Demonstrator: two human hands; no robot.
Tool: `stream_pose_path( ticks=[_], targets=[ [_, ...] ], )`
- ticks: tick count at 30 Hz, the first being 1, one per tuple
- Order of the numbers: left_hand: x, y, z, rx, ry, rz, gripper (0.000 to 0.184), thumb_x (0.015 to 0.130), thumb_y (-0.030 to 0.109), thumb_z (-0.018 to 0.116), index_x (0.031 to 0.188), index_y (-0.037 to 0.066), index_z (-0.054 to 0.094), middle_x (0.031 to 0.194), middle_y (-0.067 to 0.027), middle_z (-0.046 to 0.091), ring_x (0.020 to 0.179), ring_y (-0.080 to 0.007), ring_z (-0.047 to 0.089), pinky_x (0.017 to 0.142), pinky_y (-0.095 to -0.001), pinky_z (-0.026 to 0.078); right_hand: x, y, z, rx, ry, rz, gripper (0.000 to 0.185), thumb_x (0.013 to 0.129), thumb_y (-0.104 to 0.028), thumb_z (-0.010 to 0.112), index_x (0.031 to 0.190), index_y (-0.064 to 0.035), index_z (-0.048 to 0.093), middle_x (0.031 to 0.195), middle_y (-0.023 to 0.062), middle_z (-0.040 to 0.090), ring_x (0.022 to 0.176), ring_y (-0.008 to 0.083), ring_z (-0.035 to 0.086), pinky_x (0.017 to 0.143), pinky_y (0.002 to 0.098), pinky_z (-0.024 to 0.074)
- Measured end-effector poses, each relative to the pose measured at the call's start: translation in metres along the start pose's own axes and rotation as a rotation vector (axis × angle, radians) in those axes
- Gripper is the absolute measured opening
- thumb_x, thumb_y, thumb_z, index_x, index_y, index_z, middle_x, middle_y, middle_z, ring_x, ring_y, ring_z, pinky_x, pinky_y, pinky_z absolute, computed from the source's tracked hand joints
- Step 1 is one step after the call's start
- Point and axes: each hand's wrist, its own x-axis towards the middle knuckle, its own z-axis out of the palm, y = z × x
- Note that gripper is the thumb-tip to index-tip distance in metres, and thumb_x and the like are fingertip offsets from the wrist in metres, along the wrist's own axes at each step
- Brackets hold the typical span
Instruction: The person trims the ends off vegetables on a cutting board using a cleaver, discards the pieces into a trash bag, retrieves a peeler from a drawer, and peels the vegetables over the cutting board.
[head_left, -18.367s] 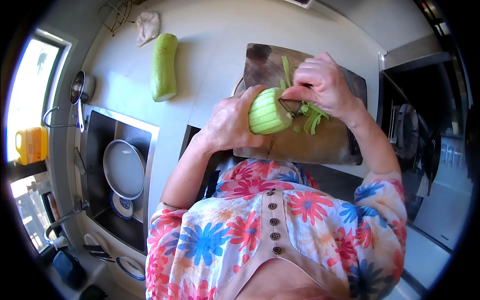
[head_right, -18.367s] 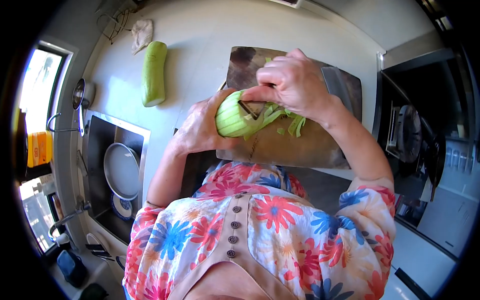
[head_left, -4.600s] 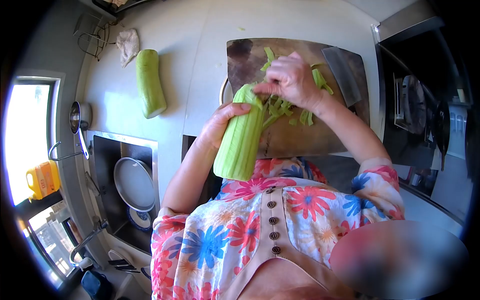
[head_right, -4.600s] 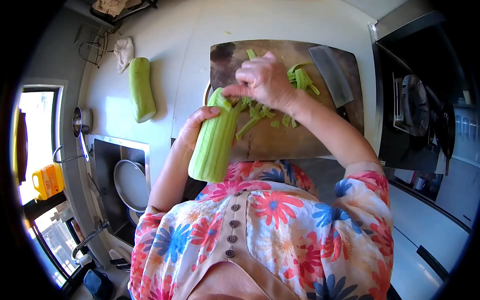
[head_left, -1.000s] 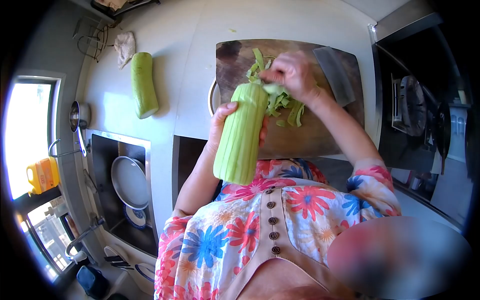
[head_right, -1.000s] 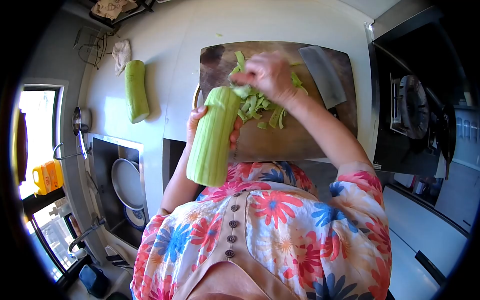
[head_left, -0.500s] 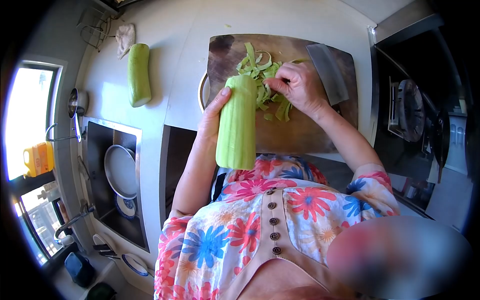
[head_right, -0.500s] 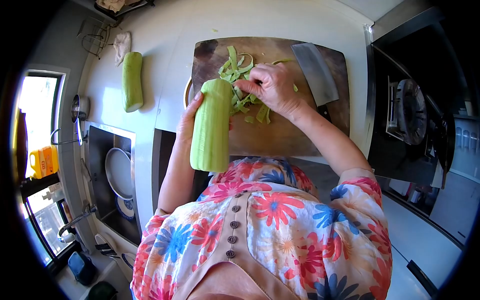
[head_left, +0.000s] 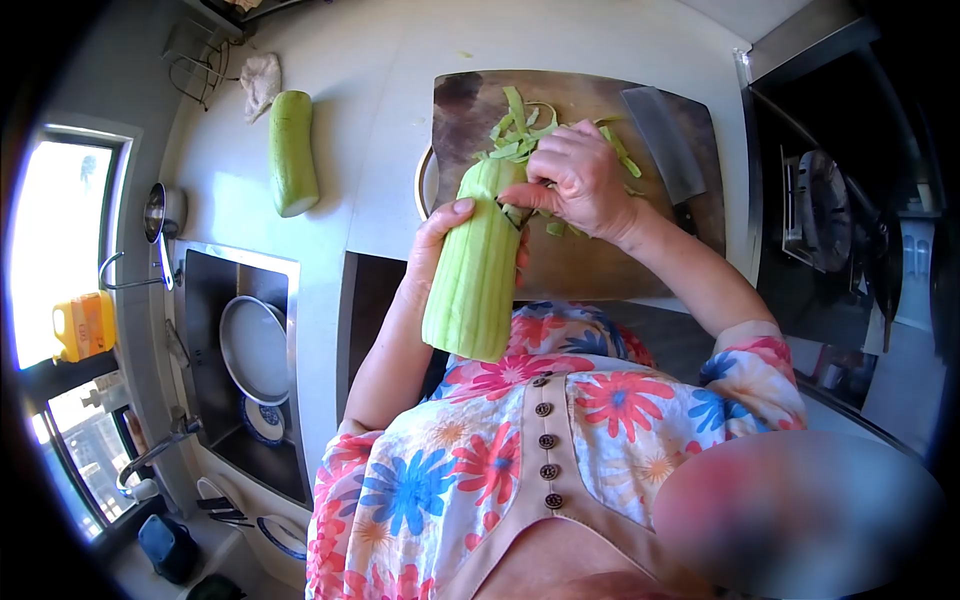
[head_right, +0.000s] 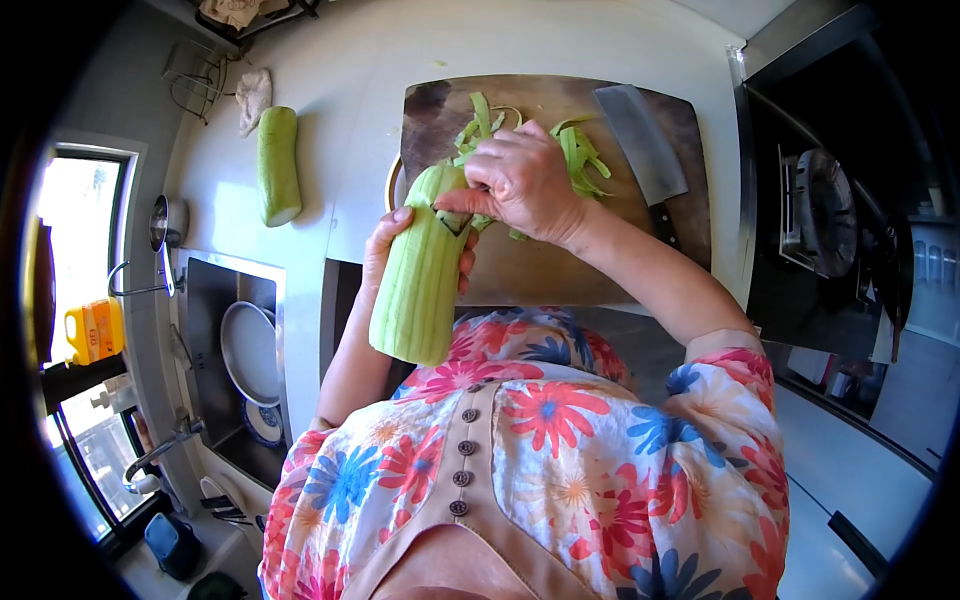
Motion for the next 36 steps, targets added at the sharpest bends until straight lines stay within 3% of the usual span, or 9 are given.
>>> stream_pose_path(
  ticks=[5,7,10,13,21,25,28,33,36],
  targets=[
    [-0.01,0.006,-0.008,0.041,-0.004,-0.035,0.064,0.072,0.041,0.066,0.116,-0.003,0.052,0.098,-0.0217,0.06,0.078,-0.034,0.064,0.065,-0.0444,0.054,-0.005,0.042,0.016,-0.146,-0.041,0.054,0.048,0.074,-0.048,0.07,0.051,-0.0129,0.047,0.048,-0.0014,0.042,0.046,0.0124,0.044,0.049,0.0311,0.0326],
    [-0.014,0.007,-0.014,0.11,-0.18,0.016,0.065,0.071,0.04,0.066,0.117,-0.003,0.051,0.097,-0.0214,0.06,0.078,-0.0333,0.064,0.065,-0.0437,0.054,-0.023,0.071,0.015,-0.032,-0.047,0.345,0.048,0.077,-0.048,0.068,0.051,-0.0117,0.048,0.048,0.0006,0.046,0.044,0.0145,0.045,0.044,0.0317,0.0338],
    [-0.014,0.017,-0.017,-0.011,-0.111,0.036,0.068,0.073,0.047,0.061,0.12,-0.001,0.049,0.096,-0.0218,0.059,0.077,-0.0321,0.063,0.064,-0.0421,0.054,-0.011,0.053,0.014,-0.062,0.041,0.339,0.049,0.079,-0.047,0.067,0.051,-0.0109,0.049,0.048,0.0014,0.048,0.044,0.0161,0.047,0.042,0.0315,0.0361],
    [-0.005,0.03,-0.025,-0.07,-0.17,0.022,0.071,0.076,0.054,0.054,0.12,-0.001,0.049,0.097,-0.0213,0.057,0.077,-0.0309,0.063,0.064,-0.0422,0.055,-0.002,0.029,0.02,0.045,0.012,0.358,0.039,0.078,-0.035,0.072,0.061,-0.0044,0.053,0.055,0.0034,0.049,0.051,0.0207,0.048,0.046,0.0322,0.0355],
    [-0.001,0.036,-0.032,-0.038,-0.141,-0.076,0.071,0.076,0.055,0.054,0.12,-0.002,0.049,0.096,-0.0212,0.057,0.076,-0.0315,0.063,0.061,-0.0417,0.054,0.013,-0.004,0.039,-0.064,0.04,0.108,0.04,0.069,-0.037,0.076,0.055,-0.0119,0.049,0.052,-0.0002,0.04,0.051,0.0162,0.044,0.055,0.0293,0.0322],
    [-0.013,0.032,-0.027,-0.075,-0.413,-0.055,0.072,0.075,0.055,0.054,0.12,-0.002,0.049,0.095,-0.022,0.056,0.076,-0.0322,0.062,0.059,-0.0418,0.054,-0.016,0.055,0.033,-0.085,0.027,0.432,0.042,0.076,-0.036,0.073,0.054,-0.0085,0.05,0.05,0.0026,0.042,0.046,0.0155,0.04,0.045,0.0313,0.0338],
    [-0.008,0.038,-0.032,-0.194,-0.365,-0.043,0.072,0.078,0.055,0.053,0.12,-0.003,0.048,0.096,-0.0223,0.055,0.073,-0.033,0.062,0.059,-0.0424,0.056,-0.001,0.03,0.033,-0.019,0.107,0.372,0.043,0.077,-0.037,0.072,0.056,-0.0068,0.049,0.052,0.0028,0.045,0.047,0.015,0.043,0.044,0.0303,0.0341],
    [0.0,0.044,-0.038,-0.216,-0.279,-0.061,0.073,0.079,0.056,0.051,0.119,-0.005,0.048,0.096,-0.024,0.054,0.069,-0.0328,0.063,0.058,-0.042,0.057,0.02,-0.004,0.037,0.019,0.042,0.173,0.038,0.071,-0.037,0.075,0.058,-0.0113,0.05,0.054,0.0,0.045,0.053,0.0178,0.047,0.057,0.0297,0.0333],
    [0.003,0.037,-0.038,-0.172,-0.327,-0.045,0.077,0.081,0.057,0.053,0.134,0.004,0.034,0.091,-0.0229,0.05,0.061,-0.0288,0.058,0.051,-0.0385,0.054,0.019,0.012,0.038,-0.037,0.047,0.137,0.038,0.071,-0.039,0.074,0.058,-0.0112,0.051,0.054,0.0006,0.045,0.052,0.0169,0.046,0.055,0.0304,0.0328]
  ],
)
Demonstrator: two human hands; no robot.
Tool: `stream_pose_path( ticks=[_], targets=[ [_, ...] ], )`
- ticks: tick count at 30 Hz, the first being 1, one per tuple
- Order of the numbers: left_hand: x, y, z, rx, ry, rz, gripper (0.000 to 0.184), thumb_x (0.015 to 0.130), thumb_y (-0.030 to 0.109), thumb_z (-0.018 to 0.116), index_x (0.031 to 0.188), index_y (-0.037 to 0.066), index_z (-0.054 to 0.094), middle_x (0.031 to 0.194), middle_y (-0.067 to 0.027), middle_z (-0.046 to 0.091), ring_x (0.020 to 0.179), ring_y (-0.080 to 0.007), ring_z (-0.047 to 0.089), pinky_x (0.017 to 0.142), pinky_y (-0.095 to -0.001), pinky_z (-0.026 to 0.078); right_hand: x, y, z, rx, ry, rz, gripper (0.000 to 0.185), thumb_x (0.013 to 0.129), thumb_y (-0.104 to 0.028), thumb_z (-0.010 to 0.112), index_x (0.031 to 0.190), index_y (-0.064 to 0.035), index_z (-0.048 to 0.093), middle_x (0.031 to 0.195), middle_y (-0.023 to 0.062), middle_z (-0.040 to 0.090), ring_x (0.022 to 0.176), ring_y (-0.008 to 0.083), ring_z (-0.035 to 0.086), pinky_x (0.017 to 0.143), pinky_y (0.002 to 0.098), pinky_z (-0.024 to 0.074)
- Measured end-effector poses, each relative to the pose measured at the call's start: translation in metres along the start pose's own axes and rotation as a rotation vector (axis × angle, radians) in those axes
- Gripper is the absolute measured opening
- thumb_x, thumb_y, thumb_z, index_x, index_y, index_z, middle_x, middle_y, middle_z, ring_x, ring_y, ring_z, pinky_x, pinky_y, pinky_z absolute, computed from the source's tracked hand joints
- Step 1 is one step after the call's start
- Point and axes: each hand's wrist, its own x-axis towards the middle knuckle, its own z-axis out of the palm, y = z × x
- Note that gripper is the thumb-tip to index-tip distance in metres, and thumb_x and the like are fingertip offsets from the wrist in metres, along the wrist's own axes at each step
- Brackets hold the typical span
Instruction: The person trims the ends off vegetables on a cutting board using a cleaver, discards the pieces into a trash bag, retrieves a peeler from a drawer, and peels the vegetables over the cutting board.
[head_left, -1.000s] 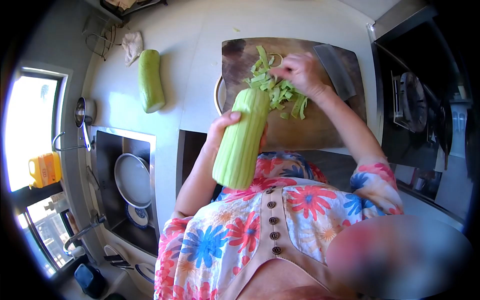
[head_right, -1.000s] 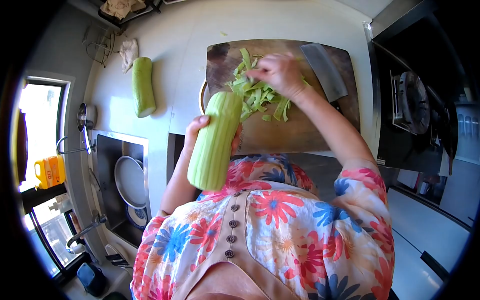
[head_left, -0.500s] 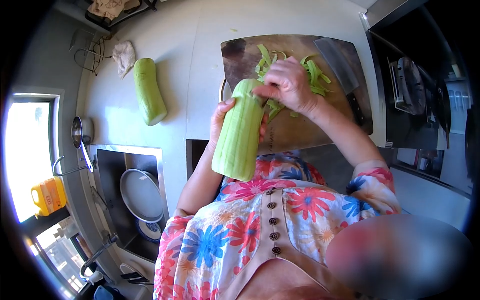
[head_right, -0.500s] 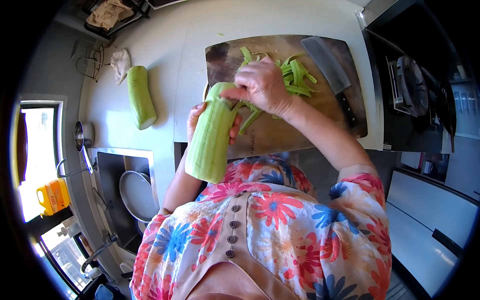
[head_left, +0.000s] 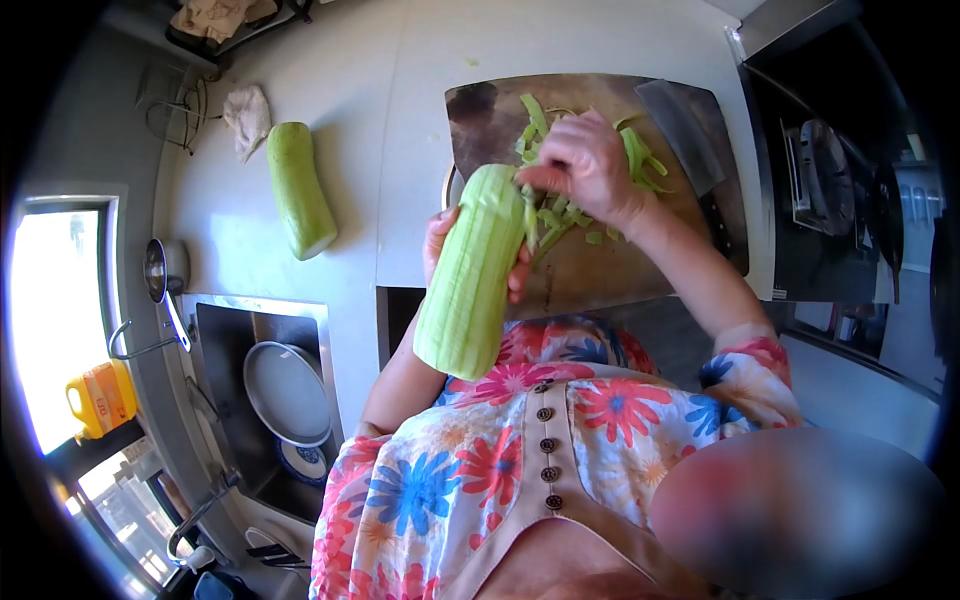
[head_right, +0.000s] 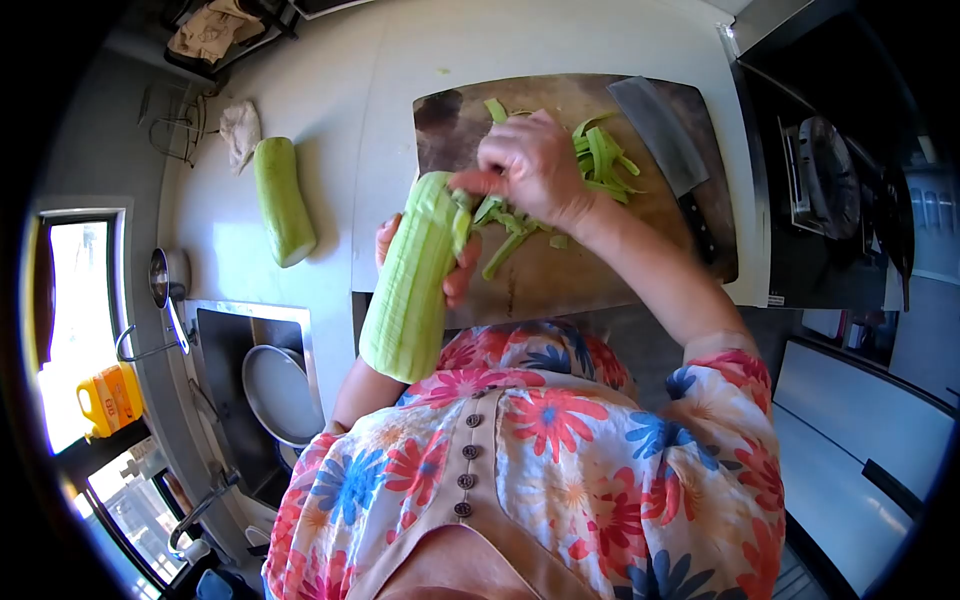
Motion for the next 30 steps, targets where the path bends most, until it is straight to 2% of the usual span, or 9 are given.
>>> stream_pose_path(
  ticks=[4,10,12,16,18,19,22,27,30],
  targets=[
    [0.007,-0.008,0.014,0.014,-0.191,0.022,0.096,0.078,0.062,0.055,0.145,0.008,0.013,0.084,-0.0197,0.049,0.051,-0.0252,0.055,0.044,-0.0357,0.05,-0.022,0.052,-0.006,-0.068,-0.01,0.207,0.038,0.078,-0.032,0.072,0.06,-0.0052,0.053,0.054,0.0036,0.045,0.049,0.0179,0.044,0.047,0.0312,0.0334],
    [0.017,-0.001,0.001,0.03,-0.131,0.036,0.082,0.079,0.064,0.053,0.132,0.005,0.035,0.085,-0.018,0.049,0.052,-0.0229,0.055,0.043,-0.0319,0.047,-0.007,0.009,-0.016,0.034,0.03,0.127,0.039,0.073,-0.036,0.074,0.06,-0.008,0.051,0.056,0.0015,0.044,0.052,0.0167,0.044,0.053,0.0311,0.0345],
    [0.015,-0.003,-0.004,-0.112,-0.09,0.023,0.078,0.08,0.058,0.052,0.135,0.005,0.033,0.089,-0.0241,0.05,0.06,-0.033,0.06,0.049,-0.0385,0.053,-0.005,-0.005,-0.011,0.0,0.041,0.023,0.039,0.07,-0.04,0.075,0.058,-0.0124,0.049,0.055,-0.0016,0.043,0.053,0.0154,0.045,0.058,0.0308,0.0339],
    [0.023,-0.01,0.002,-0.228,-0.147,0.011,0.075,0.082,0.056,0.051,0.135,0.006,0.033,0.091,-0.0267,0.051,0.063,-0.0379,0.063,0.051,-0.0403,0.055,-0.003,-0.005,-0.012,-0.064,0.048,-0.028,0.042,0.072,-0.044,0.072,0.055,-0.0139,0.048,0.052,-0.0021,0.042,0.049,0.0134,0.043,0.053,0.0286,0.0317],
    [0.021,-0.011,0.016,-0.103,-0.183,-0.004,0.085,0.08,0.062,0.052,0.138,0.005,0.028,0.084,-0.0218,0.051,0.055,-0.0295,0.058,0.045,-0.0364,0.05,-0.01,0.039,-0.01,-0.196,0.062,0.013,0.047,0.073,-0.048,0.071,0.052,-0.0139,0.046,0.05,-0.0012,0.042,0.045,0.014,0.042,0.047,0.0288,0.0303],
    [0.02,-0.011,0.021,-0.04,-0.2,-0.011,0.09,0.079,0.065,0.052,0.14,0.004,0.026,0.08,-0.0193,0.051,0.05,-0.0253,0.056,0.042,-0.0344,0.048,-0.019,0.064,-0.003,-0.021,0.116,0.106,0.049,0.077,-0.046,0.069,0.051,-0.0112,0.046,0.047,0.0019,0.039,0.041,0.0163,0.04,0.041,0.0305,0.0287],
    [0.013,0.003,0.019,0.08,-0.076,0.065,0.094,0.08,0.062,0.051,0.145,0.005,0.014,0.082,-0.0214,0.052,0.053,-0.0281,0.058,0.044,-0.0349,0.051,-0.021,0.058,-0.018,-0.047,0.056,0.24,0.047,0.079,-0.043,0.069,0.053,-0.008,0.05,0.046,0.0052,0.041,0.042,0.0202,0.042,0.043,0.0335,0.0323],
    [-0.014,0.066,0.009,0.616,0.52,0.222,0.062,0.08,0.046,0.054,0.111,-0.007,0.052,0.088,-0.0209,0.06,0.062,-0.0296,0.063,0.054,-0.0372,0.054,-0.037,0.057,-0.029,-0.127,-0.059,0.403,0.042,0.079,-0.04,0.07,0.058,-0.0062,0.057,0.051,0.0087,0.05,0.044,0.0254,0.047,0.043,0.0362,0.0335],
    [-0.013,0.104,0.009,1.213,0.714,0.318,0.055,0.078,0.026,0.064,0.123,-0.001,0.048,0.09,-0.0173,0.062,0.074,-0.0292,0.065,0.067,-0.0386,0.055,-0.045,0.054,-0.037,-0.226,-0.113,0.417,0.042,0.08,-0.041,0.069,0.059,-0.0059,0.058,0.052,0.0094,0.053,0.045,0.0261,0.049,0.044,0.0372,0.0345]
  ],
)
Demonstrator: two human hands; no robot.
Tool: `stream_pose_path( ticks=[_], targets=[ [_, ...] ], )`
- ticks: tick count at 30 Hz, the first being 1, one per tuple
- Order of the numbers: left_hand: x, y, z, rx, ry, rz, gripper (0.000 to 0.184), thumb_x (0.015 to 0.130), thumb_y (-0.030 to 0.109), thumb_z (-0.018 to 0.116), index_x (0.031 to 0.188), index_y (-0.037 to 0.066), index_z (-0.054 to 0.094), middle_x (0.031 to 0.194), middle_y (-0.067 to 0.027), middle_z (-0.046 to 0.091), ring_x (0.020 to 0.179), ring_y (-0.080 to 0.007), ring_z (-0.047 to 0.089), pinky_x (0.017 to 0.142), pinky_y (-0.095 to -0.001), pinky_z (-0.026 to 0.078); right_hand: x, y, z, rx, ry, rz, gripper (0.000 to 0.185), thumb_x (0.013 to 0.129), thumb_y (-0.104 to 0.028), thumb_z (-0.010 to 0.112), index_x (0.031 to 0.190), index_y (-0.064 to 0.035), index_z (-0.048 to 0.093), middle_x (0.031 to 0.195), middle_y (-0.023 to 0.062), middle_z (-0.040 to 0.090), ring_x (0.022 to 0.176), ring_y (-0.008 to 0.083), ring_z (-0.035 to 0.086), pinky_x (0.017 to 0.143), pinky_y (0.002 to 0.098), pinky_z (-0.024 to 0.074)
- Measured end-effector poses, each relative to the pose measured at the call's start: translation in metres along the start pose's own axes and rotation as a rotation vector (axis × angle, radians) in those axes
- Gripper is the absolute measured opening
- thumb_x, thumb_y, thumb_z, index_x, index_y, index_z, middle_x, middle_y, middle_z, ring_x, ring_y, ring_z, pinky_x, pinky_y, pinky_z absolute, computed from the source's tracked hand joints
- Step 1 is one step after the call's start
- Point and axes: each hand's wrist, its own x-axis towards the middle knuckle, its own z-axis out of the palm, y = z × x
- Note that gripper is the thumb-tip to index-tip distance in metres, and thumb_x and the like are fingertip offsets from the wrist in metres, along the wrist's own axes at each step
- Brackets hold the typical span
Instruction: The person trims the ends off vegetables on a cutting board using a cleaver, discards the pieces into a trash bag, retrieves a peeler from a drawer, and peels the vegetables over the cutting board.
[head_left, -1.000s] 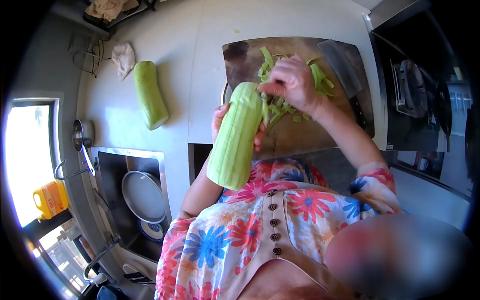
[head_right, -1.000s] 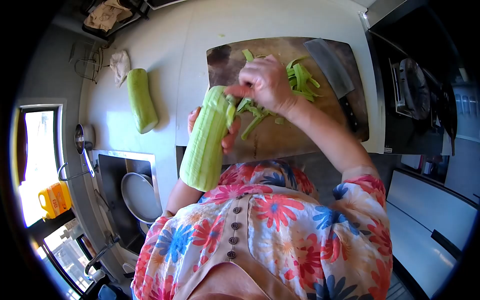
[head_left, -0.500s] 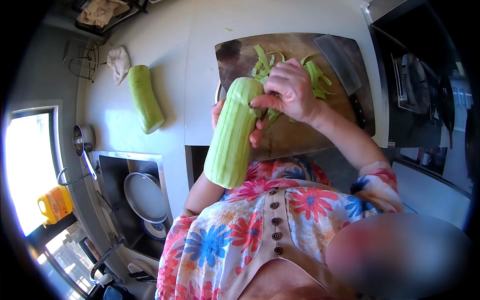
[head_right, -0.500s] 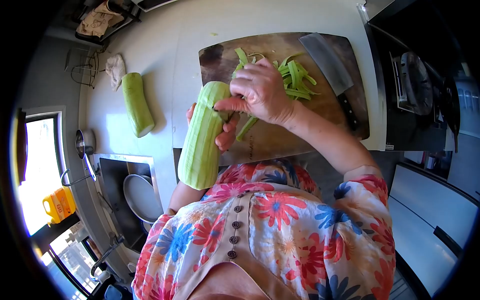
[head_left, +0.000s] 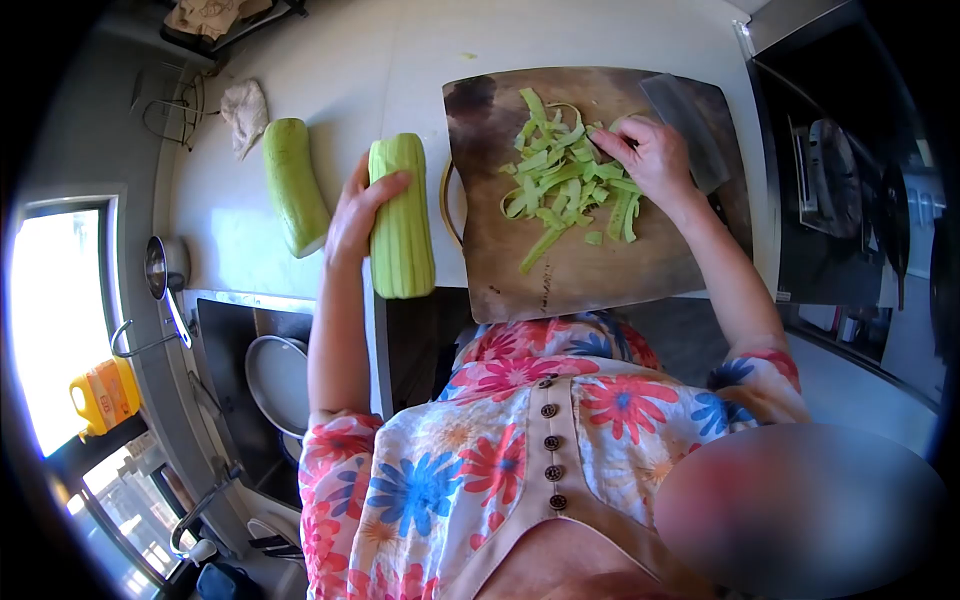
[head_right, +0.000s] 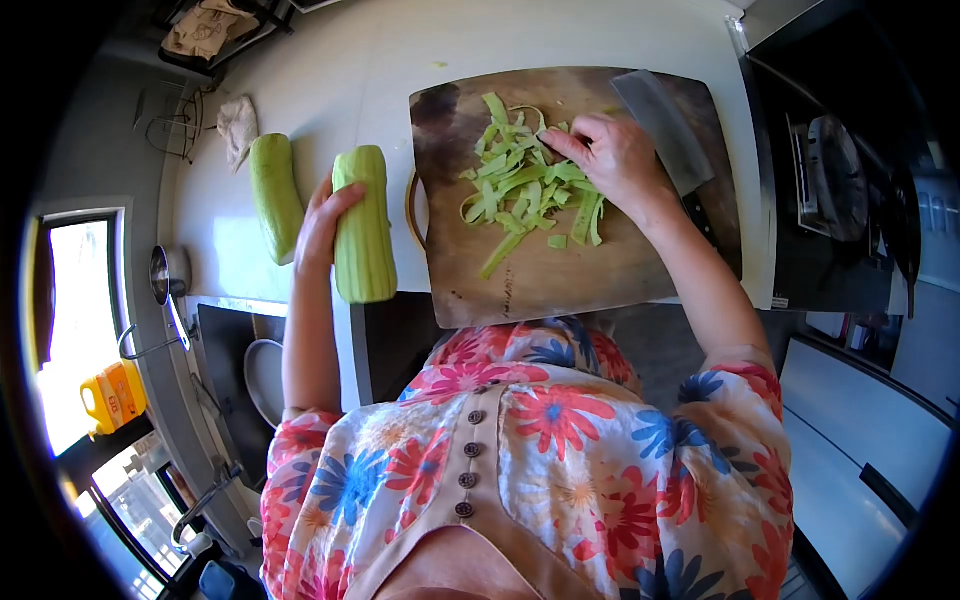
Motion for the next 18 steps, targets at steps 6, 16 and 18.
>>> stream_pose_path(
  ticks=[6,16,18],
  targets=[
    [0.04,0.01,-0.01,1.011,0.184,0.072,0.089,0.063,0.04,0.07,0.138,0.005,0.037,0.107,-0.0246,0.063,0.101,-0.0344,0.061,0.088,-0.0387,0.048,-0.009,0.001,-0.014,0.054,0.012,0.138,0.042,0.083,-0.043,0.066,0.063,-0.0069,0.06,0.052,0.0083,0.053,0.046,0.0264,0.049,0.045,0.0373,0.0361],
    [0.036,0.024,-0.017,1.274,0.184,0.061,0.084,0.071,0.051,0.07,0.138,0.011,0.039,0.108,-0.018,0.063,0.101,-0.0321,0.062,0.088,-0.0405,0.049,-0.036,0.01,-0.033,0.095,-0.008,0.363,0.033,0.086,-0.034,0.065,0.072,-0.0046,0.063,0.057,0.0099,0.056,0.05,0.0229,0.052,0.049,0.0327,0.0398],
    [0.029,0.02,-0.04,1.096,0.387,0.213,0.075,0.072,0.046,0.071,0.133,0.011,0.046,0.106,-0.0162,0.063,0.098,-0.0291,0.062,0.085,-0.0394,0.05,-0.04,0.002,-0.038,0.093,-0.032,0.367,0.03,0.087,-0.033,0.065,0.074,-0.0055,0.064,0.058,0.0083,0.058,0.05,0.0183,0.053,0.05,0.031,0.0407]
  ],
)
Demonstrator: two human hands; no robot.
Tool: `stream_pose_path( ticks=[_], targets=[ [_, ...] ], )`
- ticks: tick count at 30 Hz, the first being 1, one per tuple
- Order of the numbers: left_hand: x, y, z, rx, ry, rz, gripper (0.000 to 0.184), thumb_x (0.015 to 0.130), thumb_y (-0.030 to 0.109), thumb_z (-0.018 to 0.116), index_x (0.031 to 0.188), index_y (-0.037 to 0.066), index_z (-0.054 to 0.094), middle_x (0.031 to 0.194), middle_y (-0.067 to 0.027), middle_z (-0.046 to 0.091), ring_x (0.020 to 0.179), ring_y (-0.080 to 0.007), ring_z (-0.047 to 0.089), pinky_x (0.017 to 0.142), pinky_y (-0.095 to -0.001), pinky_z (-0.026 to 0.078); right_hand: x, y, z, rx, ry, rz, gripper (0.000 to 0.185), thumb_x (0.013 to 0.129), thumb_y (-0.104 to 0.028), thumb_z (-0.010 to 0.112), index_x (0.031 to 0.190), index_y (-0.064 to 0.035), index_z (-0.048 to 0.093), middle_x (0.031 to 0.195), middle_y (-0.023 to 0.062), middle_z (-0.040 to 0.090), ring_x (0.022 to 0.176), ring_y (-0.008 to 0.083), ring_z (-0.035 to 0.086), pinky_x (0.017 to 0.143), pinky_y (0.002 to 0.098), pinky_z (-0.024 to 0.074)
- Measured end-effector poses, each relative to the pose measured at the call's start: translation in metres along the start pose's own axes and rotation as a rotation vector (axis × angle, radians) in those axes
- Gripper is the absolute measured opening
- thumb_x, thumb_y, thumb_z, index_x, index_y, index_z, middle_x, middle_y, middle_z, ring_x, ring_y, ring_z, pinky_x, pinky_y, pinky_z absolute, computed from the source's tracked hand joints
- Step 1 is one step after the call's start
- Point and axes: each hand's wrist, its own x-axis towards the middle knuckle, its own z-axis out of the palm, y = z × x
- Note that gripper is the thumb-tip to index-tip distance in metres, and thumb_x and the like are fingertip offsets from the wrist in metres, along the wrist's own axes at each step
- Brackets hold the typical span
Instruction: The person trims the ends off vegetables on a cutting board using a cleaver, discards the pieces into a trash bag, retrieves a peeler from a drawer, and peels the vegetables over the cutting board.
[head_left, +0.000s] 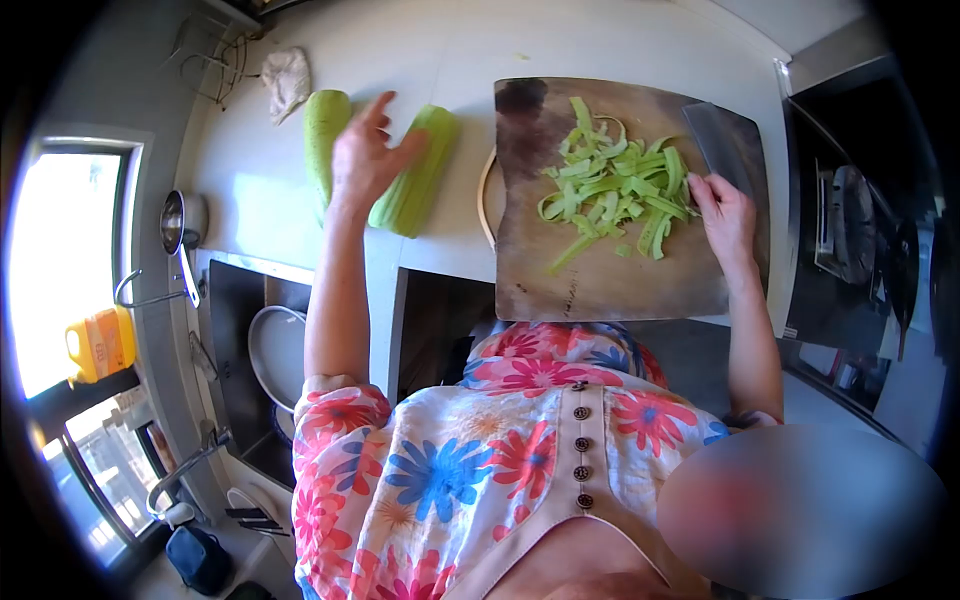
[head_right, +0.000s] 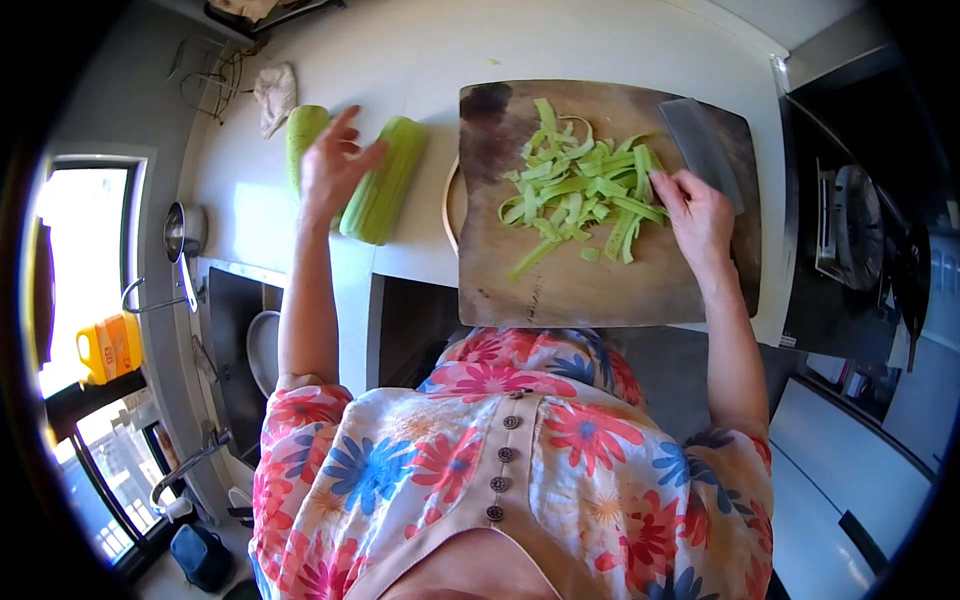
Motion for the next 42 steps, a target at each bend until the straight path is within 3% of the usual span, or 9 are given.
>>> stream_pose_path(
  ticks=[5,9,15,22,25,27,31,35,42],
  targets=[
    [0.005,-0.06,-0.028,0.227,0.366,-0.174,0.072,0.072,0.046,0.069,0.131,0.01,0.049,0.108,-0.0195,0.06,0.097,-0.0298,0.062,0.083,-0.0422,0.051,-0.034,-0.029,0.009,0.17,-0.332,0.014,0.024,0.085,-0.032,0.067,0.082,-0.0085,0.067,0.059,0.0057,0.062,0.049,0.0099,0.054,0.047,0.0284,0.0408],
    [0.013,-0.094,-0.017,0.073,0.182,-0.374,0.092,0.065,0.055,0.071,0.135,0.004,0.039,0.106,-0.0228,0.061,0.096,-0.0338,0.063,0.085,-0.0436,0.05,-0.058,-0.072,0.048,0.11,-0.802,-0.1,0.034,0.079,-0.045,0.069,0.088,-0.0119,0.068,0.058,0.0077,0.061,0.051,0.0153,0.059,0.048,0.0305,0.0434],
    [0.018,-0.099,-0.014,0.012,0.062,-0.385,0.098,0.059,0.05,0.079,0.131,-0.002,0.038,0.105,-0.023,0.063,0.094,-0.0308,0.065,0.08,-0.0406,0.054,-0.047,-0.082,0.07,-0.069,-0.761,-0.295,0.042,0.079,-0.057,0.061,0.094,-0.0183,0.066,0.06,0.0088,0.061,0.06,0.0277,0.063,0.054,0.0397,0.0459],
    [0.01,-0.114,-0.025,-0.732,0.024,-0.436,0.067,0.069,0.025,0.077,0.119,-0.008,0.049,0.096,-0.021,0.064,0.08,-0.0253,0.067,0.067,-0.037,0.057,-0.012,-0.052,0.038,-0.189,-0.398,-0.124,0.038,0.079,-0.052,0.065,0.096,-0.0182,0.065,0.06,0.003,0.063,0.052,0.0197,0.061,0.049,0.0336,0.045],
    [0.003,-0.124,-0.023,-1.107,-0.052,-0.479,0.056,0.075,0.024,0.071,0.116,-0.008,0.051,0.094,-0.0201,0.064,0.078,-0.0258,0.066,0.067,-0.0382,0.057,-0.029,-0.083,0.047,-0.011,-0.558,-0.09,0.04,0.079,-0.052,0.064,0.099,-0.0172,0.065,0.06,0.0039,0.063,0.051,0.0207,0.061,0.048,0.0339,0.0445],
    [-0.009,-0.119,-0.024,-1.391,-0.099,-0.549,0.051,0.078,0.024,0.067,0.115,-0.008,0.052,0.094,-0.0202,0.064,0.077,-0.0264,0.066,0.068,-0.0393,0.056,-0.043,-0.088,0.074,0.029,-0.409,-0.444,0.038,0.081,-0.051,0.063,0.1,-0.0179,0.064,0.061,0.0045,0.064,0.052,0.0206,0.062,0.048,0.0338,0.0442],
    [-0.038,-0.092,-0.027,-1.772,-0.224,-0.276,0.06,0.087,0.04,0.051,0.122,-0.009,0.047,0.102,-0.0274,0.06,0.086,-0.0341,0.064,0.073,-0.0409,0.056,-0.05,-0.081,0.102,-0.137,-0.363,-0.691,0.032,0.081,-0.046,0.063,0.099,-0.0186,0.063,0.068,0.0016,0.063,0.063,0.0176,0.062,0.06,0.0339,0.0415],
    [-0.06,-0.068,-0.031,-2.135,-0.377,-0.081,0.07,0.087,0.05,0.044,0.127,-0.008,0.042,0.11,-0.0309,0.055,0.092,-0.0356,0.062,0.073,-0.0408,0.056,-0.027,-0.047,0.081,-0.254,-0.353,-0.556,0.035,0.08,-0.047,0.063,0.102,-0.019,0.063,0.07,-0.0009,0.063,0.064,0.0154,0.061,0.061,0.0319,0.0378],
    [-0.093,-0.026,-0.021,-2.136,-0.39,-0.084,0.083,0.088,0.064,0.033,0.131,-0.006,0.039,0.113,-0.0307,0.052,0.099,-0.0391,0.058,0.063,-0.0423,0.058,-0.019,-0.069,0.08,-0.073,-0.231,-0.562,0.032,0.078,-0.043,0.066,0.1,-0.0196,0.066,0.075,0.0001,0.065,0.067,0.0168,0.062,0.063,0.0332,0.0383]
  ],
)
